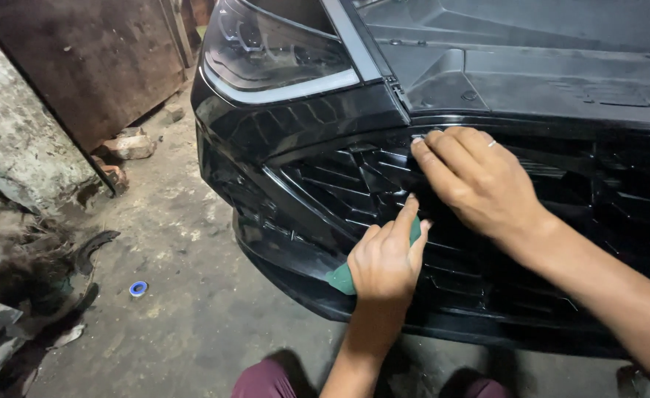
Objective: The person wipes a car grill with a green cloth, applies a liquid from a small bottle to a sponge, and rubs the sponge into the crevices and edges of the grill.
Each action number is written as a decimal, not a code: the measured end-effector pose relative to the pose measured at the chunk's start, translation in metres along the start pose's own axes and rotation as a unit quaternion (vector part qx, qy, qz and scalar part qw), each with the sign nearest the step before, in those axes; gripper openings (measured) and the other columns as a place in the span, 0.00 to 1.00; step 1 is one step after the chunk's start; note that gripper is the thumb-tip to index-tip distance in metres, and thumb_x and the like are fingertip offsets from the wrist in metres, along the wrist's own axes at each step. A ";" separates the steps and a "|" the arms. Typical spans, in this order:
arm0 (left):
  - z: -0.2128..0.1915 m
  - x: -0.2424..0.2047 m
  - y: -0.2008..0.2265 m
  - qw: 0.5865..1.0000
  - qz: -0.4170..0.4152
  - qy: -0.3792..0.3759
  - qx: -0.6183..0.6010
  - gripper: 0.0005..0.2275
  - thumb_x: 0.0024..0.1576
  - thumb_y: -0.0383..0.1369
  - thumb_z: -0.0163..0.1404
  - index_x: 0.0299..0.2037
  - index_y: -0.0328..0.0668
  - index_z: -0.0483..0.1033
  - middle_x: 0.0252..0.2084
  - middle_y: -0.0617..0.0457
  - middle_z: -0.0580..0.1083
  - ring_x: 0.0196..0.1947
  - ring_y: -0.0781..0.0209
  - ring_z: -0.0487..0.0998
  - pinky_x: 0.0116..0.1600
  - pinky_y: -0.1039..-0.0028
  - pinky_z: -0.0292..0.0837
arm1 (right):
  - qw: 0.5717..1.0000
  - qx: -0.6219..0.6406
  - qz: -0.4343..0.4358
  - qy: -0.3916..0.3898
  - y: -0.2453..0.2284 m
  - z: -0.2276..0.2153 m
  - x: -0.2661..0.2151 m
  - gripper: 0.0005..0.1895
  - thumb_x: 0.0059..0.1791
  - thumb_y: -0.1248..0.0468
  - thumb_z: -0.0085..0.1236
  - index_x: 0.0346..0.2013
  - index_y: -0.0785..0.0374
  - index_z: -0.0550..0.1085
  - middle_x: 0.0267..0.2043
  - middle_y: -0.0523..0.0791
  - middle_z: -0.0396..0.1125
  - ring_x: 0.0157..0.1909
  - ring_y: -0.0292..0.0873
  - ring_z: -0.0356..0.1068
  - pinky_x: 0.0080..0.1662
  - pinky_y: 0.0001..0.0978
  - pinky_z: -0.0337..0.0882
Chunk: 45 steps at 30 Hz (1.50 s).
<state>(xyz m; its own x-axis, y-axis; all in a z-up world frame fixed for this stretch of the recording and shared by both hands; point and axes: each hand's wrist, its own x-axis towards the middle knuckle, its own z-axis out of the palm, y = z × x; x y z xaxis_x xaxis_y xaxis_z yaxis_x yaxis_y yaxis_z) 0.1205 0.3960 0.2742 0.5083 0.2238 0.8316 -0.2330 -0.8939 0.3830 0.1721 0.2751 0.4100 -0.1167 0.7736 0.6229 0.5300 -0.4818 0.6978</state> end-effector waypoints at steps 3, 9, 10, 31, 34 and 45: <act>0.002 -0.001 -0.002 1.000 0.002 0.002 0.003 0.17 0.62 0.47 0.51 0.58 0.56 0.79 0.21 0.62 0.72 0.22 0.57 0.70 0.28 0.69 0.68 | 1.000 0.012 0.015 -0.025 0.002 -0.005 -0.008 0.08 0.56 0.76 0.52 0.50 0.74 0.76 0.47 0.54 0.70 0.44 0.52 0.71 0.50 0.40 0.77; 0.003 0.000 -0.003 1.000 0.008 0.006 0.006 0.17 0.61 0.47 0.52 0.57 0.57 0.79 0.22 0.63 0.74 0.24 0.59 0.72 0.30 0.70 0.69 | 0.999 -0.014 0.025 -0.017 -0.003 0.001 0.001 0.06 0.55 0.78 0.55 0.46 0.73 0.76 0.43 0.52 0.68 0.39 0.49 0.67 0.45 0.38 0.72; 0.001 0.001 -0.003 1.000 0.001 -0.007 -0.004 0.17 0.62 0.47 0.51 0.58 0.57 0.79 0.23 0.62 0.74 0.23 0.58 0.71 0.30 0.69 0.69 | 0.999 -0.005 0.031 -0.024 -0.003 -0.001 -0.001 0.07 0.56 0.78 0.53 0.48 0.73 0.75 0.44 0.53 0.68 0.40 0.50 0.68 0.46 0.38 0.74; 0.001 0.001 -0.004 1.000 -0.005 -0.002 -0.029 0.16 0.61 0.47 0.51 0.56 0.57 0.79 0.21 0.61 0.72 0.22 0.59 0.72 0.30 0.70 0.73 | 1.000 -0.002 -0.010 0.009 0.000 0.006 -0.011 0.11 0.57 0.73 0.46 0.46 0.73 0.77 0.45 0.56 0.70 0.44 0.55 0.72 0.48 0.41 0.76; 0.003 0.001 -0.004 1.000 0.008 0.005 -0.024 0.16 0.62 0.45 0.53 0.57 0.55 0.79 0.21 0.61 0.72 0.21 0.57 0.70 0.30 0.68 0.69 | 0.998 -0.030 -0.029 -0.040 0.003 -0.001 -0.010 0.11 0.55 0.77 0.51 0.50 0.73 0.76 0.50 0.54 0.72 0.46 0.50 0.72 0.52 0.39 0.79; -0.003 0.004 -0.006 0.999 0.012 -0.017 -0.029 0.13 0.60 0.44 0.54 0.51 0.52 0.79 0.24 0.57 0.75 0.24 0.53 0.72 0.30 0.65 0.68 | 0.995 -0.038 -0.084 -0.036 0.006 0.007 -0.007 0.12 0.51 0.80 0.57 0.46 0.65 0.73 0.49 0.52 0.72 0.44 0.47 0.74 0.53 0.35 0.79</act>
<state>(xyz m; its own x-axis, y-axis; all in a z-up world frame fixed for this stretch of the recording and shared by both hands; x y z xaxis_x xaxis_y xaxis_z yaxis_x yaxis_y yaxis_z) 0.1212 0.4033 0.2760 0.5300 0.1883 0.8269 -0.2926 -0.8746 0.3866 0.1820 0.2698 0.4078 -0.1360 0.8725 0.4693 0.4422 -0.3705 0.8168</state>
